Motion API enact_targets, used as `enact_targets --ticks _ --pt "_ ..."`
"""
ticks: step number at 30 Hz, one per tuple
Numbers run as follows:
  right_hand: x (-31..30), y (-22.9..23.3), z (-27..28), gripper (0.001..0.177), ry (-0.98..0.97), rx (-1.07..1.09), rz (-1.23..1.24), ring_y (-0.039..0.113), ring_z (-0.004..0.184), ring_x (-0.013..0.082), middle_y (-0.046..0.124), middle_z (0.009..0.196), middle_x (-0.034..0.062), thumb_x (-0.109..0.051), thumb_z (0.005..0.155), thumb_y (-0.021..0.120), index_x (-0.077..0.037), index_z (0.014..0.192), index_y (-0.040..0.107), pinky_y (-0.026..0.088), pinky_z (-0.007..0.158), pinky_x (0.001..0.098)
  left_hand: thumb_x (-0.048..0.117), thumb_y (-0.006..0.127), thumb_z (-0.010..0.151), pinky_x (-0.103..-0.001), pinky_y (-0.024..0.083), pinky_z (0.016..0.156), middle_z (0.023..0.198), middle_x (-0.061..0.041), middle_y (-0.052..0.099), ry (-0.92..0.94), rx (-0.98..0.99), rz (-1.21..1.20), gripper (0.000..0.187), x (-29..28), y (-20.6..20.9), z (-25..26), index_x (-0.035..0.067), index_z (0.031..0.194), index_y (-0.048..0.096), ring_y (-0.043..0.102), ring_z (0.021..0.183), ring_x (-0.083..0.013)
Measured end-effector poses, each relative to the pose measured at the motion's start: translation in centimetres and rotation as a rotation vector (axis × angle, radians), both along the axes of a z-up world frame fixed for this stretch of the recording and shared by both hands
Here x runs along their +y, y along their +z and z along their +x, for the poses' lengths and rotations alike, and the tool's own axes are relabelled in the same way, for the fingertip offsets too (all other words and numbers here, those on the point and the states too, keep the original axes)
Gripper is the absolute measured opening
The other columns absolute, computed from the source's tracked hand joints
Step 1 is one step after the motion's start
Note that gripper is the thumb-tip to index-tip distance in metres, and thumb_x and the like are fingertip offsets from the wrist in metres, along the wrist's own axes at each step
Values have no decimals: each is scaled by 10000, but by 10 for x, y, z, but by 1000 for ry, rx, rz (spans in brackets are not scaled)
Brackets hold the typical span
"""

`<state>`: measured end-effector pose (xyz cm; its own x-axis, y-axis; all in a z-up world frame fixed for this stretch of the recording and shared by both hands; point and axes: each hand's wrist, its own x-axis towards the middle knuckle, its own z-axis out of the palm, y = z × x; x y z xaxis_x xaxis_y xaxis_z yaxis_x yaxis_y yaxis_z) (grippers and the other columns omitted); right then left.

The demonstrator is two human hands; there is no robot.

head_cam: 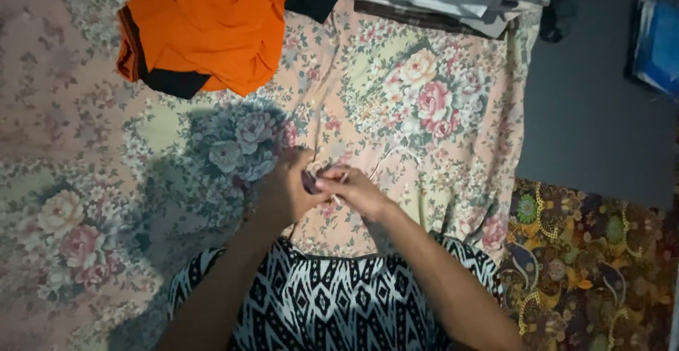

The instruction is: Folding an orange shirt and black pants on a bed, then wiping a table surface with a cloth.

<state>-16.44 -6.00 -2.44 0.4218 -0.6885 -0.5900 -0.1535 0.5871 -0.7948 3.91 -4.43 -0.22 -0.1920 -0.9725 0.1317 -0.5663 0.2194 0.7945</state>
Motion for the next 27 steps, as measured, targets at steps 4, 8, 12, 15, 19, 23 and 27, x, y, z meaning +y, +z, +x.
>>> enact_targets --ticks 4,8,12,15,19,23,27 --pt "3 15 10 302 -22 -67 -11 688 681 149 717 845 87 -221 912 766 40 1051 705 565 596 315 261 902 687 -449 561 855 1205 -169 628 -4 0 47 758 -1 9 -12 60 1343 578 666 1078 -392" --pt "-11 30 5 173 -72 71 -59 711 692 173 743 862 97 -132 905 673 -9 1024 698 622 592 352 259 912 605 -455 556 839 1207 -206 601 -19 97 3 830 -9 31 -11 25 1309 538 655 1038 -380" --pt "-44 9 -60 201 -347 230 -205 638 687 204 695 848 130 -67 966 501 -41 967 700 537 556 342 202 843 758 -450 531 928 1121 -167 644 172 145 -82 551 -17 5 18 65 1236 604 651 1050 -356" --pt "-68 -34 -151 96 -514 397 -513 656 714 140 719 883 109 -24 916 645 6 974 716 561 598 328 167 830 808 -475 500 933 1128 -167 646 320 -48 -133 445 -32 -29 49 75 1210 663 609 1055 -373" --pt "-64 -9 -183 232 -890 442 -530 676 737 215 721 946 179 -169 1021 716 48 1070 649 546 629 364 163 826 834 -508 479 954 1242 -225 582 362 -113 -245 504 -59 -55 76 57 1296 654 555 1124 -411" --pt "-65 12 -189 544 -850 907 -617 609 1104 344 620 1242 260 -237 977 789 65 1340 519 480 944 463 177 785 910 -498 488 1000 1478 -277 422 338 -26 -279 600 -84 -68 83 22 1453 582 528 1239 -431" --pt "-65 41 -169 701 -695 1236 -710 547 1210 411 535 1318 279 -247 943 800 67 1444 423 415 1056 508 144 809 923 -489 478 989 1519 -288 407 352 -62 -228 673 -104 -93 91 -90 1488 525 485 1268 -460"
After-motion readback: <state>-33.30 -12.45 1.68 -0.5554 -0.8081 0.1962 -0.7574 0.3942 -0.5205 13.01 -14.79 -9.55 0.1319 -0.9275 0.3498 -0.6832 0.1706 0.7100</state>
